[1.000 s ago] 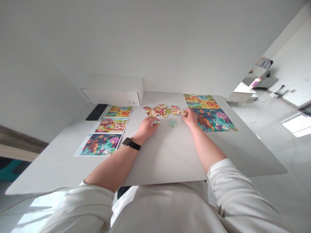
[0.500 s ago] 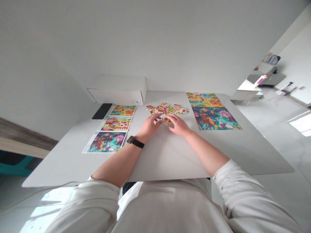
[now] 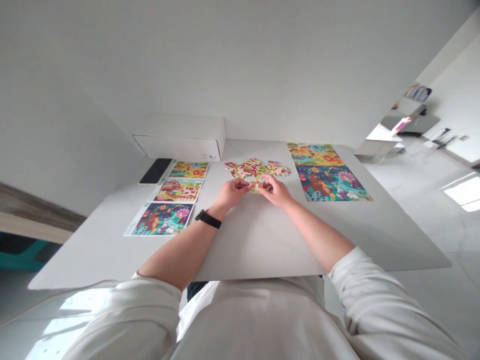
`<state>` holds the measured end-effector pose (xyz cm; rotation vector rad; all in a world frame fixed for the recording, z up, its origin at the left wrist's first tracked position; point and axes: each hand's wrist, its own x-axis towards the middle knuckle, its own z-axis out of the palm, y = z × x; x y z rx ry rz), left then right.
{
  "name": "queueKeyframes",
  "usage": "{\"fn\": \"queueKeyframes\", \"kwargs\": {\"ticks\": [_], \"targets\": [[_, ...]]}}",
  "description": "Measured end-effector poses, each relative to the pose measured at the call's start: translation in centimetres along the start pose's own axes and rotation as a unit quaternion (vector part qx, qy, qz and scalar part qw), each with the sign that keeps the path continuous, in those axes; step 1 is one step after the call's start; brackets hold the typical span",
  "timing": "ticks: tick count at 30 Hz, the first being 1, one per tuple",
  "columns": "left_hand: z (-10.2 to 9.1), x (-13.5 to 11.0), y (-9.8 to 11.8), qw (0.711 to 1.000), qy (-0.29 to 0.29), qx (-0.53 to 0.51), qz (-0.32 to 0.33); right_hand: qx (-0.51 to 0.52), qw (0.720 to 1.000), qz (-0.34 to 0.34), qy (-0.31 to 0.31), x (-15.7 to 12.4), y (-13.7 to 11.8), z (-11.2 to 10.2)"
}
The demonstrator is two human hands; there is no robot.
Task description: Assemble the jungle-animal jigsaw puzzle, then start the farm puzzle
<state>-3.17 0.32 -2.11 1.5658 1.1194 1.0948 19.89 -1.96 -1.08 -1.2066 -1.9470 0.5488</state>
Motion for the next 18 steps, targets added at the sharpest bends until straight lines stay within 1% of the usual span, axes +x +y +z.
{"fn": "queueKeyframes", "kwargs": {"ticks": [3, 8, 14, 18], "targets": [[0.0, 0.1, -0.4, 1.0, 0.002, -0.03, 0.005, 0.021, 0.998, 0.053, -0.022, 0.2, 0.6, -0.1], [0.1, 0.1, -0.2, 1.0, -0.008, -0.026, 0.007, 0.06, 0.994, 0.088, -0.037, 0.2, 0.6, -0.4], [0.3, -0.2, 0.7, 0.999, -0.019, -0.045, -0.004, 0.075, 0.991, 0.103, -0.041, 0.3, 0.7, -0.6], [0.3, -0.4, 1.2, 0.998, -0.019, -0.061, 0.004, 0.084, 0.99, 0.106, -0.043, 0.3, 1.0, -0.6]]}}
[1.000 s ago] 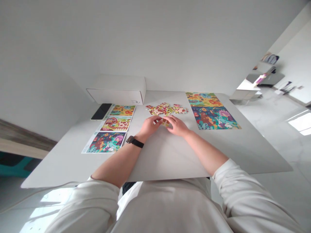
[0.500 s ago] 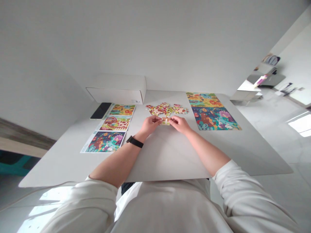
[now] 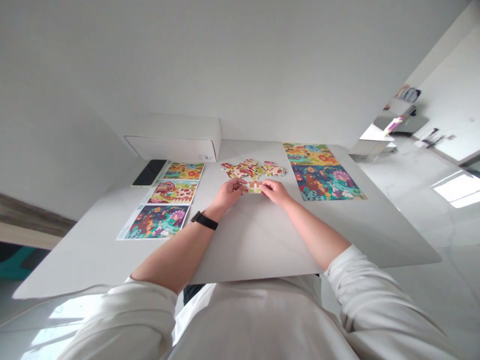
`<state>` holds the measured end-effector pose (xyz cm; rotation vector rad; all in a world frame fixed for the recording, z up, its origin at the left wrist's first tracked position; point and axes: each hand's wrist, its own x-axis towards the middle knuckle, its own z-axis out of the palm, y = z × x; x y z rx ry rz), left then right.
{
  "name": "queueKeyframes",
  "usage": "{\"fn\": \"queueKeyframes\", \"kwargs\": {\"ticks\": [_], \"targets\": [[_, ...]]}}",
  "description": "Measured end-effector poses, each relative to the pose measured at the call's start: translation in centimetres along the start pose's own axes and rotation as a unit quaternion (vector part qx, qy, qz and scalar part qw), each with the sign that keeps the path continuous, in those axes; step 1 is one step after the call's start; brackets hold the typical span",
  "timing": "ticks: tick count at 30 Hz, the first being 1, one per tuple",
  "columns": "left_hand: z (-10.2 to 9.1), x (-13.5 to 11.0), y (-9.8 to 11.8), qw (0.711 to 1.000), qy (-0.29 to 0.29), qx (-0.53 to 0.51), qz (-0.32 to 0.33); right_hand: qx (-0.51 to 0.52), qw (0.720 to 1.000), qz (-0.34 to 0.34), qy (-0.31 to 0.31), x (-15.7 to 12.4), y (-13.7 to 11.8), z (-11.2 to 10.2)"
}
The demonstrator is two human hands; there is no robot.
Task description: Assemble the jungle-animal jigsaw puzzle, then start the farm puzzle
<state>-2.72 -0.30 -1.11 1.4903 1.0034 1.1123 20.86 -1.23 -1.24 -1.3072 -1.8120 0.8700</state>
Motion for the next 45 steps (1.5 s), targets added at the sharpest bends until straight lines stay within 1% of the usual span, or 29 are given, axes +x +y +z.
{"fn": "queueKeyframes", "kwargs": {"ticks": [4, 6, 9, 12, 16, 19, 21, 23, 25, 27, 29, 32, 34, 36, 38, 40, 42, 45], "targets": [[0.1, -0.2, 0.3, 1.0, -0.004, 0.0, 0.009, 0.01, 1.0, -0.003, 0.014, 0.1, 0.1, 0.2], [0.1, -0.3, 0.5, 1.0, -0.007, 0.009, 0.011, 0.032, 0.999, -0.004, 0.02, 0.2, 0.2, 0.3], [0.2, -0.6, 0.9, 0.999, -0.006, 0.028, 0.024, 0.086, 0.996, -0.001, 0.012, 0.2, 0.0, 0.1], [0.4, -0.9, 1.1, 0.998, -0.006, 0.046, 0.047, 0.085, 0.996, 0.007, 0.0, -0.1, -0.6, -0.5], [0.9, -1.3, 1.1, 0.995, -0.003, 0.062, 0.075, 0.057, 0.998, 0.008, -0.008, -1.1, -1.9, -1.4], [1.7, -2.1, 1.6, 0.993, -0.012, 0.075, 0.094, 0.025, 1.0, -0.004, -0.001, -2.1, -2.6, -2.5], [2.3, -2.8, 2.3, 0.989, -0.037, 0.094, 0.108, -0.007, 1.0, -0.007, -0.008, -2.7, -2.9, -3.7], [2.8, -3.6, 3.1, 0.982, -0.083, 0.12, 0.121, -0.021, 0.999, -0.001, -0.045, -3.4, -3.1, -5.1], [3.2, -4.2, 3.6, 0.97, -0.137, 0.156, 0.127, -0.051, 0.995, 0.014, -0.079, -4.0, -3.2, -6.7], [3.4, -4.7, 3.8, 0.952, -0.177, 0.21, 0.135, -0.091, 0.991, 0.038, -0.089, -4.7, -3.3, -8.0], [3.5, -4.9, 3.7, 0.928, -0.201, 0.273, 0.154, -0.124, 0.986, 0.074, -0.09, -5.8, -3.0, -8.9], [3.8, -5.1, 3.2, 0.895, -0.229, 0.325, 0.204, -0.126, 0.978, 0.14, -0.085, -7.8, -1.9, -9.2], [4.0, -5.3, 3.0, 0.88, -0.253, 0.325, 0.237, -0.097, 0.976, 0.18, -0.079, -9.2, -0.8, -9.0], [4.4, -5.6, 2.9, 0.868, -0.285, 0.313, 0.259, -0.064, 0.974, 0.206, -0.072, -10.6, 0.2, -8.9], [4.8, -5.9, 2.9, 0.857, -0.314, 0.303, 0.273, -0.045, 0.974, 0.212, -0.062, -11.6, 1.1, -8.9], [5.2, -6.2, 2.9, 0.846, -0.336, 0.302, 0.283, -0.051, 0.976, 0.205, -0.053, -12.2, 1.6, -9.0], [5.7, -6.6, 2.8, 0.833, -0.353, 0.31, 0.291, -0.084, 0.976, 0.193, -0.051, -12.6, 1.6, -9.3], [6.5, -7.1, 2.5, 0.816, -0.373, 0.322, 0.303, -0.152, 0.971, 0.176, -0.054, -12.8, 1.1, -9.5]]}}
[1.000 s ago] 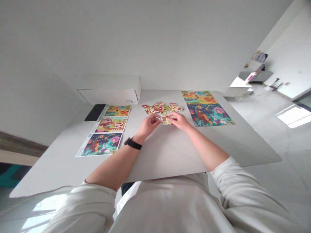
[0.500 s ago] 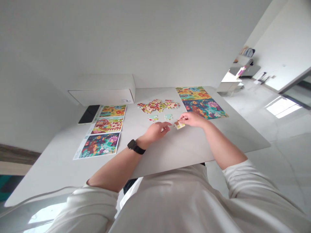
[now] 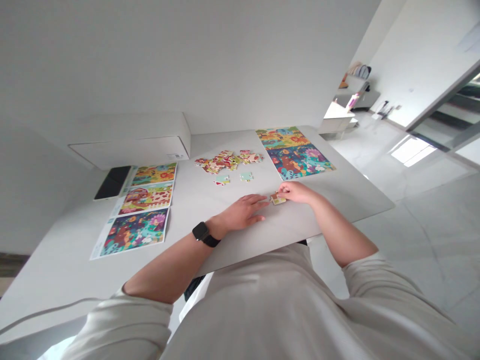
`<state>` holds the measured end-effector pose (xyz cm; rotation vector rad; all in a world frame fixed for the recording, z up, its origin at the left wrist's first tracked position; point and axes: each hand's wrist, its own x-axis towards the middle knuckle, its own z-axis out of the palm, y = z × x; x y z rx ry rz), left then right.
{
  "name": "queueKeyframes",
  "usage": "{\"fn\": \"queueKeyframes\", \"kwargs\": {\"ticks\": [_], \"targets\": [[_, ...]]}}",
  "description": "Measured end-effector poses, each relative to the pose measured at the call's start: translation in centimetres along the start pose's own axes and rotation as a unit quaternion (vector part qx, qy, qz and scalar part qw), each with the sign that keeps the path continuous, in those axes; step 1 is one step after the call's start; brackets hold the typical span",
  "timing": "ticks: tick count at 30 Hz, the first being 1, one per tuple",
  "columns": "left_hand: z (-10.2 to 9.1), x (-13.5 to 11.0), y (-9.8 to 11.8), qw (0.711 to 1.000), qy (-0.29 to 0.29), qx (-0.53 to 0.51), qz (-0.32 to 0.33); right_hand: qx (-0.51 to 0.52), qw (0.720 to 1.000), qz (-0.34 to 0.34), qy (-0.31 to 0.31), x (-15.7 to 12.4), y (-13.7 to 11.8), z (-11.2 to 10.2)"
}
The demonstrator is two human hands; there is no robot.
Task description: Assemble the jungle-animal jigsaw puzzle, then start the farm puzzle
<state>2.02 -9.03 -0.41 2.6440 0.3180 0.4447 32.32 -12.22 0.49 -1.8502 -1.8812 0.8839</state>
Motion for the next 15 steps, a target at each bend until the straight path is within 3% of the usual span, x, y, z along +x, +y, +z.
{"fn": "queueKeyframes", "kwargs": {"ticks": [7, 15], "targets": [[1.8, 0.7, 0.5, 0.998, -0.036, 0.038, 0.033, -0.082, 0.996, -0.028, -0.011, -0.7, -1.5, -0.5], [2.0, 1.1, 0.5, 0.998, -0.034, 0.023, 0.051, -0.157, 0.986, -0.044, -0.015, 0.0, -1.9, -1.4]]}}
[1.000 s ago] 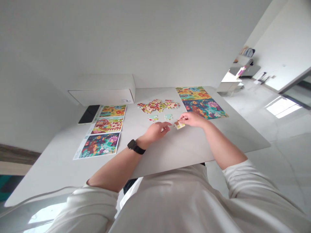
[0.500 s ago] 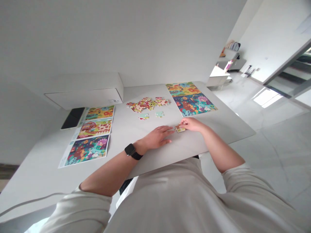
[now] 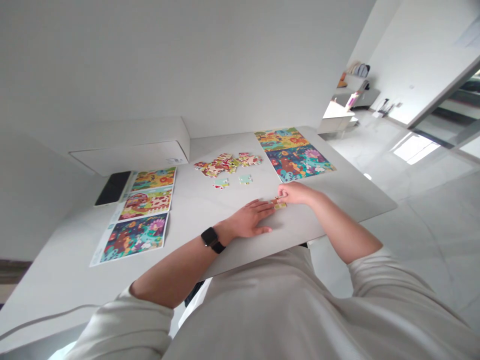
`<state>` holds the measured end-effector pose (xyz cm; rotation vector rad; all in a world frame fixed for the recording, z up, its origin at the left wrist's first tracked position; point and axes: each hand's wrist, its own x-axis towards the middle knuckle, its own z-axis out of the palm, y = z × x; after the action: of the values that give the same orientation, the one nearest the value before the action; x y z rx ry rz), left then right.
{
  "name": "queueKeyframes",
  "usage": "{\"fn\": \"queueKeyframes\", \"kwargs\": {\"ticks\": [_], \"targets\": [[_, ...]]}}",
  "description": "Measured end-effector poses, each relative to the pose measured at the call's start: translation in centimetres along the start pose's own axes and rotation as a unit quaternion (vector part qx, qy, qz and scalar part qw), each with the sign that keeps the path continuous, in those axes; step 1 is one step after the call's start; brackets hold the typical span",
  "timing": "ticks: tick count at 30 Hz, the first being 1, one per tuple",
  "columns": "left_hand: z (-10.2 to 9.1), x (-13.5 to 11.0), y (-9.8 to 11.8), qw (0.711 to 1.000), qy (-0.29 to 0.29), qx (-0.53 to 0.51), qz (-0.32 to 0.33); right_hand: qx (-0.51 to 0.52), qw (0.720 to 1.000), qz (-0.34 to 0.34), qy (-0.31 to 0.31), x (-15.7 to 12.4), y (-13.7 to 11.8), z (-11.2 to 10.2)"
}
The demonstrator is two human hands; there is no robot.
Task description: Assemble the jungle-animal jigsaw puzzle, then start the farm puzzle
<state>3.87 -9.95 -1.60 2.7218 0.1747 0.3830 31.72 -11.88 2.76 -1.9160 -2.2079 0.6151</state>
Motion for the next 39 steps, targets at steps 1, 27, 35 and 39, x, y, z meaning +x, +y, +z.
{"fn": "queueKeyframes", "kwargs": {"ticks": [1, 27, 35, 39], "targets": [[0.0, 0.0, 0.0, 1.0, 0.002, -0.001, 0.001, -0.009, 1.0, -0.002, 0.004, 0.2, 0.0, -0.2], [-4.7, -3.3, -7.8, 0.924, 0.297, 0.055, -0.235, -0.007, 0.966, -0.239, 0.097, 14.3, -3.1, 2.6], [-4.0, -4.7, -11.7, 0.891, 0.311, 0.021, -0.331, -0.012, 0.96, -0.257, 0.109, 15.0, -2.9, 3.5], [-3.8, -4.7, -12.0, 0.894, 0.307, 0.025, -0.326, -0.015, 0.959, -0.254, 0.122, 14.9, -2.9, 3.6]]}}
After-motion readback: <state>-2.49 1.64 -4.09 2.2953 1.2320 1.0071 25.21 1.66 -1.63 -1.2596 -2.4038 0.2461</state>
